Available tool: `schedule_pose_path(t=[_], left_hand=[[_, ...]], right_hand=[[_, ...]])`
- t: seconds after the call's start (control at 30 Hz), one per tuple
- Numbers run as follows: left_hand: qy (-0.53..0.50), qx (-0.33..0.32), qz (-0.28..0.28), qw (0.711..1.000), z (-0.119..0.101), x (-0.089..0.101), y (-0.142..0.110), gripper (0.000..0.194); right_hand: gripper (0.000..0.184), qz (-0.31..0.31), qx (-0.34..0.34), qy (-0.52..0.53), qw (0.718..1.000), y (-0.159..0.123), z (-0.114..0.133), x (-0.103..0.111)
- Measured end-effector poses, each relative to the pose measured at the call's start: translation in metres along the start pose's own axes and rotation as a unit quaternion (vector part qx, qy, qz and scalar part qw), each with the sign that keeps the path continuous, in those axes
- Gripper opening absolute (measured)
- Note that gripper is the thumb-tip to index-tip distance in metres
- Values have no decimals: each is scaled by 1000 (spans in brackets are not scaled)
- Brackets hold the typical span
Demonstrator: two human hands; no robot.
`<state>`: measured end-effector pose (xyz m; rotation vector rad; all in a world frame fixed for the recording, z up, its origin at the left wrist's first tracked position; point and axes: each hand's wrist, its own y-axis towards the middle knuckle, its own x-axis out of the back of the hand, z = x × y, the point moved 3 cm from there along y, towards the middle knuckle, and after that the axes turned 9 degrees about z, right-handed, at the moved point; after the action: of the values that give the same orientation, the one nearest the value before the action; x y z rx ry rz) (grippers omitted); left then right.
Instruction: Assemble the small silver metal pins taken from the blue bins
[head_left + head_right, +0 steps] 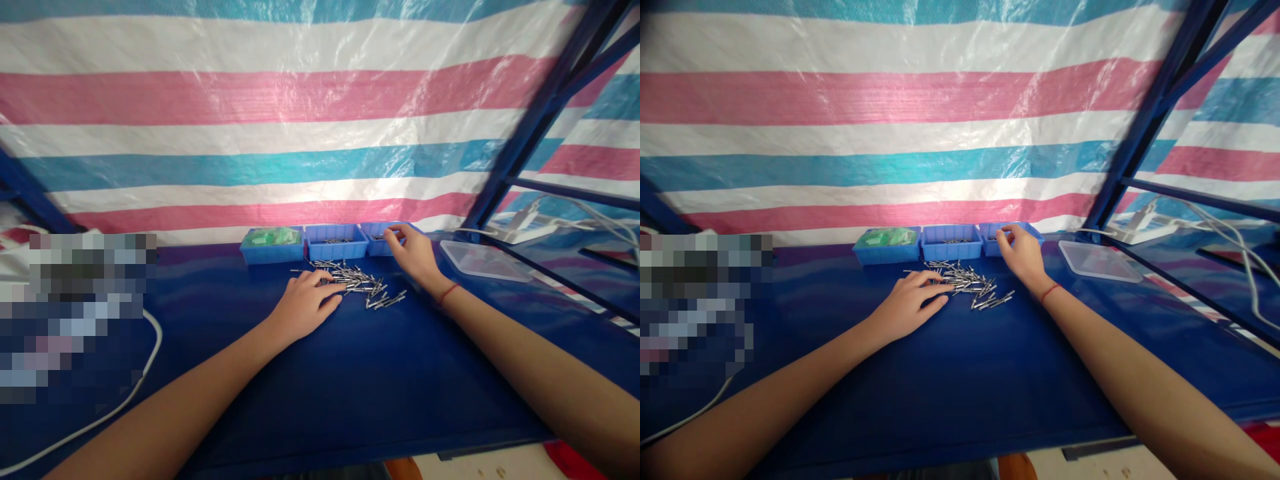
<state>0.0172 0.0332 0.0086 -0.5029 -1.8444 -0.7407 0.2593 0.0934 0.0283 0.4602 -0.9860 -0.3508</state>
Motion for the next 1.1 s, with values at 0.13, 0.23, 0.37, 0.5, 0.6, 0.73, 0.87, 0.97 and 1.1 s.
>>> schedule_pose_path(t=[0.13, 0.23, 0.37, 0.5, 0.6, 0.73, 0.87, 0.97, 1.1], left_hand=[[14, 8, 10, 1000, 1, 0, 1, 26], [2, 23, -1, 1000, 4, 2, 2, 22], [-4, 41, -4, 999, 8, 3, 2, 19], [-23, 70, -21, 997, 15, 1, 0, 23], [-52, 80, -63, 993, 20, 1, -2, 26], [-133, 69, -133, 980, 25, 3, -2, 25], [-204, 69, -160, 963, 23, 5, -4, 22], [-258, 90, -151, 950, 18, 4, -6, 21], [-342, 113, -122, 925, 13, 3, -7, 21]], right_hand=[[30, 36, 75, 1, 997, -14, 20, -1], [25, 80, 129, -9, 988, -26, 42, 5], [20, 148, 182, -40, 971, -35, 74, 6], [19, 217, 214, -63, 950, -35, 91, -16], [19, 195, 198, 6, 961, -35, 90, -32], [20, 159, 169, 120, 965, -44, 88, -37], [16, 162, 142, 204, 955, -55, 95, -30], [22, 160, 121, 243, 949, -59, 100, -26], [24, 163, 102, 274, 942, -61, 102, -23]])
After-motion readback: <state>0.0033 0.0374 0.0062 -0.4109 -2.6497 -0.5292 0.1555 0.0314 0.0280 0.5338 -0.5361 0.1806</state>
